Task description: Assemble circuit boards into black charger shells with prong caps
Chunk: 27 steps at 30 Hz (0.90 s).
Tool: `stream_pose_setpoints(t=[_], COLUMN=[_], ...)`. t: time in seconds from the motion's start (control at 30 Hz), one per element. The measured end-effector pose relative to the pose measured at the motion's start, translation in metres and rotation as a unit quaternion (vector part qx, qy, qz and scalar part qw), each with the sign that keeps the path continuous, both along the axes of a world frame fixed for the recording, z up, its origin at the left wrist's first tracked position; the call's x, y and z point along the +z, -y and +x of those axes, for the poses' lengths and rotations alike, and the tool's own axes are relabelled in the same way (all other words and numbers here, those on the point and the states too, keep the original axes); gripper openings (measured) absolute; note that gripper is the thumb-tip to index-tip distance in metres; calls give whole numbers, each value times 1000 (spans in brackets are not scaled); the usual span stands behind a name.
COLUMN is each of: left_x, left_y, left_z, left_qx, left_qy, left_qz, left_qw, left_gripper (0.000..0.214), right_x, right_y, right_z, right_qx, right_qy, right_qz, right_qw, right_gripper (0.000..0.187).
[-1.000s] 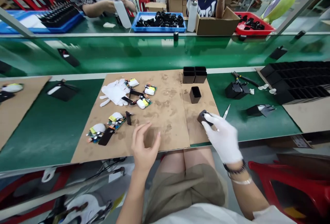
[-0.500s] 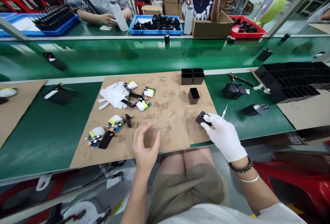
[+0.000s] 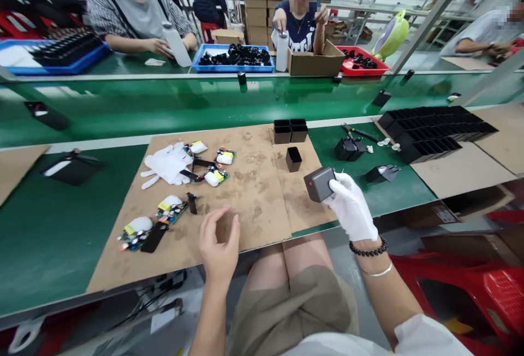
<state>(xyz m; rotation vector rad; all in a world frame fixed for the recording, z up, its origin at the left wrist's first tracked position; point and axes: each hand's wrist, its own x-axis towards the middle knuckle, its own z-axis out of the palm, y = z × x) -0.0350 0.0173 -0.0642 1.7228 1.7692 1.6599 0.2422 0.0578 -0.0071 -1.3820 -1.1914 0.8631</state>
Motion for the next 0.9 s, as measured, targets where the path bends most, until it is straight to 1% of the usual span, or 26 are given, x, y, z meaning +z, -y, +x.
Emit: stream_pose_setpoints(t=[0.03, 0.07, 0.1, 0.13, 0.17, 0.23, 0.27, 0.3, 0.37, 0.43, 0.47, 0.5, 0.57, 0.6, 0.67, 0.7, 0.73, 0.77, 0.8, 0.83, 0.87, 0.9], left_x=[-2, -3, -5, -7, -8, -10, -11, -11, -10, -9, -9, -9, -8, -8, -7, -7, -6, -5, -5, -4, -4, -5], left_y=[0, 1, 1, 2, 2, 2, 2, 2, 2, 3, 3, 4, 5, 5, 5, 5, 4, 2, 1, 0, -1, -2], left_z=[-1, -2, -2, -3, -4, -4, -4, -3, -3, -3, -3, -3, -4, -4, -3, -2, -1, 0, 1, 2, 2, 3], left_qx=[2, 2, 1, 0, -1, -1, 1, 3, 7, 9, 8, 7, 5, 3, -1, -4, -5, -5, -1, 6, 15, 26], left_qy=[6, 15, 24, 34, 42, 50, 53, 54, 58, 64, 67, 70, 77, 81, 75, 60, 36, 5, -29, -63, -92, -118], left_qz=[0, -1, -5, -10, -16, -26, -27, -28, -27, -26, -27, -26, -25, -23, -13, -4, 8, 21, 35, 46, 55, 62], left_qw=[1000, 1000, 1000, 999, 999, 998, 998, 998, 998, 998, 997, 997, 997, 996, 997, 998, 999, 1000, 999, 997, 994, 991], left_gripper=[16, 16, 17, 17, 18, 18, 19, 19, 20, 19, 19, 19, 18, 17, 16, 15, 14, 13, 12, 12, 13, 13], right_x=[5, 11, 17, 24, 31, 44, 50, 53, 56, 52, 49, 44, 35, 32, 31, 35, 41, 50, 60, 70, 79, 87], right_y=[2, 5, 8, 11, 14, 17, 18, 18, 17, 17, 17, 18, 16, 13, -7, -25, -47, -75, -107, -141, -175, -209], right_z=[-1, -4, -6, -9, -11, -16, -18, -19, -21, -21, -21, -19, -15, -12, -5, -2, 1, 2, 3, 2, 0, -2], right_qx=[18, 38, 56, 67, 68, 54, 43, 30, 10, 7, 11, 17, 25, 28, 20, 5, -16, -42, -71, -87, -90, -85], right_qy=[-88, -189, -293, -385, -455, -554, -585, -605, -622, -617, -608, -588, -527, -500, -441, -394, -314, -203, -62, 99, 155, 188], right_qz=[-19, -45, -74, -103, -128, -162, -172, -174, -170, -163, -159, -153, -134, -124, -84, -50, -14, 26, 55, 43, 30, 20], right_qw=[996, 980, 952, 915, 879, 815, 792, 776, 764, 770, 778, 794, 839, 857, 893, 918, 949, 978, 994, 990, 983, 978], right_gripper=[35, 33, 29, 25, 23, 29, 32, 34, 34, 33, 31, 28, 22, 20, 28, 33, 37, 39, 40, 41, 45, 50])
